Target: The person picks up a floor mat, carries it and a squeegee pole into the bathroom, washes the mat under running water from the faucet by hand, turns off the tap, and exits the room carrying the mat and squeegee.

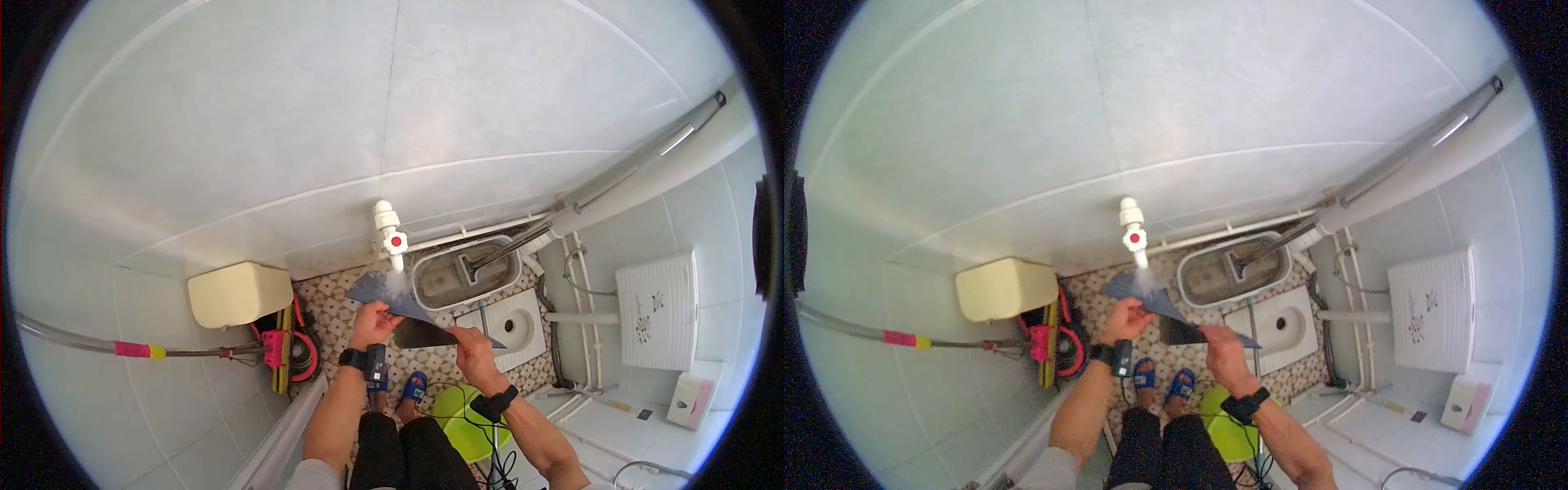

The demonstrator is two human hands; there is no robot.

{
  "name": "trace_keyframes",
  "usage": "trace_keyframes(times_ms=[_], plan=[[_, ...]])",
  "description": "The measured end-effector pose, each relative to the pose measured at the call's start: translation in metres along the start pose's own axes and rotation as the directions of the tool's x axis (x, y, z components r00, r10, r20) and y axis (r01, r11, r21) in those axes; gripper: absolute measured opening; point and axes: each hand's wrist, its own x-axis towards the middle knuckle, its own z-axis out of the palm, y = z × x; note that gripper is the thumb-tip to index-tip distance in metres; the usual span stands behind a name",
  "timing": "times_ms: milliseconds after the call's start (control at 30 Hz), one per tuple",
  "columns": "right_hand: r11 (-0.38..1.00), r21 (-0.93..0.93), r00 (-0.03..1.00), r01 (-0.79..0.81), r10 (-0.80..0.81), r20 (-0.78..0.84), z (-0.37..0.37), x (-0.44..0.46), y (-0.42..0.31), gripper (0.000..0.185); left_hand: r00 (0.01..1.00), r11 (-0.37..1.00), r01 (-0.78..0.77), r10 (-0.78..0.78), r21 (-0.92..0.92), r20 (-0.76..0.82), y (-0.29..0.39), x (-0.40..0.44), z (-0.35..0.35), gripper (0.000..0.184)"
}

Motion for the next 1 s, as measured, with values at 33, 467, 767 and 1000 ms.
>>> trace_keyframes(times_ms=[33,467,767,1000], plan=[[0.999,-0.011,0.998,-0.050,0.050,-0.028,0.002,-0.002,0.002,0.037,0.963,0.861,-0.256,0.191,0.438,0.188,0.004,-0.007,-0.009,0.013],[0.984,-0.176,0.984,-0.037,0.006,-0.177,0.034,0.053,0.007,0.027,0.905,0.804,-0.406,0.418,0.434,0.072,0.021,-0.071,-0.007,0.015],[0.995,-0.083,0.989,-0.046,0.034,-0.141,0.046,0.092,0.018,0.009,0.970,0.883,-0.238,0.235,-0.405,-0.057,0.048,-0.099,0.014,0.012],[0.990,0.108,0.951,-0.091,0.118,-0.285,0.039,0.089,0.003,0.011,0.956,0.936,-0.284,0.293,-0.208,0.013,0.061,-0.095,0.017,0.012]])
